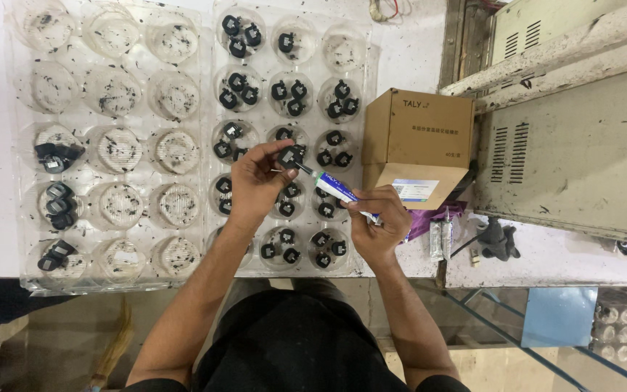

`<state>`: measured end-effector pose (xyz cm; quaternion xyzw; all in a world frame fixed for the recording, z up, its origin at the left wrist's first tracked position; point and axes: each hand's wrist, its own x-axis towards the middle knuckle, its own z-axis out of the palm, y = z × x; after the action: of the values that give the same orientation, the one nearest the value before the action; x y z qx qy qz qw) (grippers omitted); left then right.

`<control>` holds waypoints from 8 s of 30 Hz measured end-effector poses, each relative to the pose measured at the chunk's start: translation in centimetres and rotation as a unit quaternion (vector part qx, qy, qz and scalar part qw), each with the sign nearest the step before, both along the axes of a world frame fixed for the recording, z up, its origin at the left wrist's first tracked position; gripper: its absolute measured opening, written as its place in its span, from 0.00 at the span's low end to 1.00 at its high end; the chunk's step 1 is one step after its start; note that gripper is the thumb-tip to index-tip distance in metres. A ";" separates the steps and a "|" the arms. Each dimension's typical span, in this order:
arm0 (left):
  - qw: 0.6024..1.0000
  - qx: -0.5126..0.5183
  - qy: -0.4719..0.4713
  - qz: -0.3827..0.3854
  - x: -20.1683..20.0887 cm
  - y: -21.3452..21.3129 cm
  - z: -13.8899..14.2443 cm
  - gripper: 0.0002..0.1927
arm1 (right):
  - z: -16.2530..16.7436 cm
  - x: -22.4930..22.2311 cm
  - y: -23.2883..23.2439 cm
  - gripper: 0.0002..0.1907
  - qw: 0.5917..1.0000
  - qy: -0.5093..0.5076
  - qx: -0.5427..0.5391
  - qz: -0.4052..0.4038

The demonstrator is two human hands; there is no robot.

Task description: The person picks black plastic rotor-like components one at a time from a blister tray and squeezes adhesive from a tube onto each part, then places the treated part back into the tray. They work through the tray, applying adhesive to each component in turn.

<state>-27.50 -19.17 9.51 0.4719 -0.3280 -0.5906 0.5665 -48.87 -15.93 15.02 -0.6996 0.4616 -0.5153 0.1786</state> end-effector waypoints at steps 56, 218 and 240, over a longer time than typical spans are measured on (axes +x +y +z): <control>0.934 -0.029 -0.356 0.017 2.9 -18.9 -8.8 0.19 | -7.3 -4.5 4.3 0.10 0.949 -0.235 0.165 -0.130; 0.998 -0.045 -0.033 -0.017 -0.3 -1.2 -0.9 0.27 | -2.1 -0.6 -1.0 0.15 1.000 -0.017 0.010 -0.014; 0.974 0.025 0.220 -0.038 -1.8 1.9 -3.7 0.19 | -1.1 0.2 0.1 0.15 0.999 -0.044 -0.002 -0.026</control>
<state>-29.34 -17.32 5.81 0.3316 -0.1974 -0.7091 0.5901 -48.68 -15.84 13.96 -0.6647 0.4700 -0.5510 0.1838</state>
